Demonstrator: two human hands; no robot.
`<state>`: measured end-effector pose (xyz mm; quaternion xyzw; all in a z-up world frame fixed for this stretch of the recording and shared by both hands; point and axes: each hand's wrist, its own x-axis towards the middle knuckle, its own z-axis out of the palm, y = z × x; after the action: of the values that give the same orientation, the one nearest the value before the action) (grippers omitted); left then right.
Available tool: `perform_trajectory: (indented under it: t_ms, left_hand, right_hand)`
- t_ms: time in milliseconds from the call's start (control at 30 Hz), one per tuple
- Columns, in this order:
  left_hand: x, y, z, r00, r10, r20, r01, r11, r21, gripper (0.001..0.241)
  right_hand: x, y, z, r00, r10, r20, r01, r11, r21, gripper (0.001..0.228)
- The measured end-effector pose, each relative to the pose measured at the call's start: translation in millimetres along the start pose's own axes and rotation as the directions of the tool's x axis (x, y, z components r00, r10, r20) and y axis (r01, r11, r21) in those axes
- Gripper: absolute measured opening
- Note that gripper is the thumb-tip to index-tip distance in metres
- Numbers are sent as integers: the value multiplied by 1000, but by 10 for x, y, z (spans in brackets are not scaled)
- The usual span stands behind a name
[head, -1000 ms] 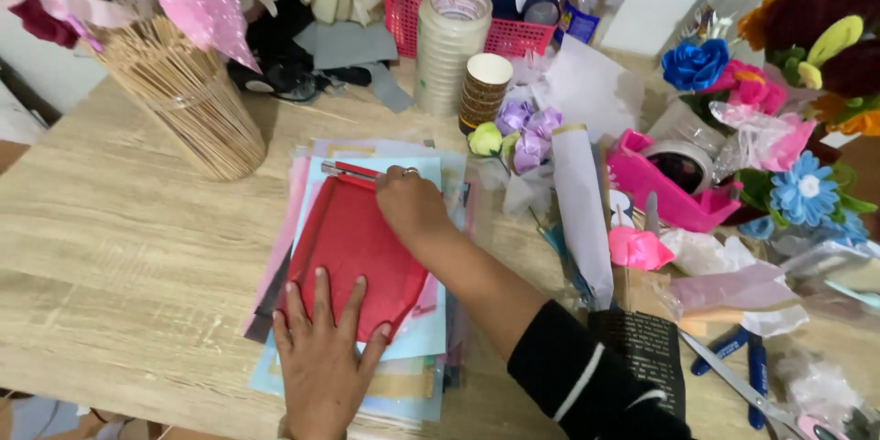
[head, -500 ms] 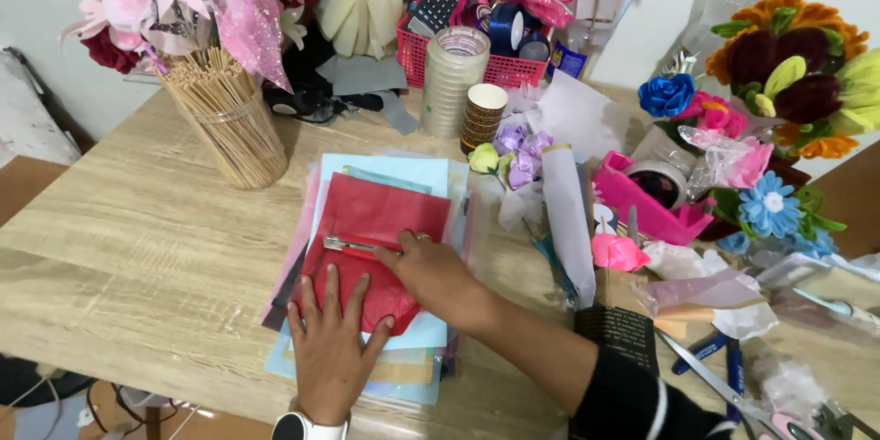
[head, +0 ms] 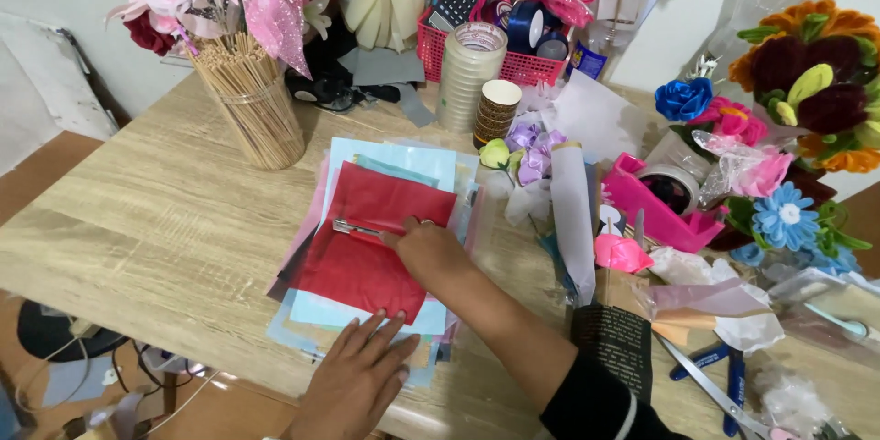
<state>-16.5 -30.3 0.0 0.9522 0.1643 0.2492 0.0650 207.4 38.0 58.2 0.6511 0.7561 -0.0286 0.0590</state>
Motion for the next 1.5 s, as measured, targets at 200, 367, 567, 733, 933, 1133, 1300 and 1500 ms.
perform_trajectory:
  t_ms: [200,367,567,733,933,1133,1300,1500]
  left_hand:
    - [603,-15,-727,987,-126,-102,139,981,132,38]
    - [824,-300,-482,998,65,17,-67,949,308,39]
    - [892,-290,-728,925,-123,360,206,958,-202,26]
    - [1335,-773,-816,887,-362,288,431,872,-233,37]
    - [1656,-1392,4,606,-593,530,577,786,220,77]
    - [1656,-1393,137,535,-575,618,507,804,309,75]
    - [1456,-1505,366,712,-374,594,222,923,315,55]
    - [1148,-1224,437,750,-555,360,464,829,311,58]
  right_hand:
    - [-59,-17,-31,998,-4,-57,3,1000,-23,46]
    - [-83,-13,-2,997,30,-73,-28,999,25,35]
    - [-107,-12,-118,1000,24,4,-24,1000,-1,50]
    - [-227,-106,-18,965,-27,-262,21,999,-24,30]
    - [-226,-61,-38,955,-133,-266,122,991,-59,34]
    - [-522,-218,-101,938,-262,-225,266,964,-16,35]
    - [-744,-374,53,802,-382,-460,371,921,-119,26]
    - [-942,-674,219,927,-304,-219,322,945,52,24]
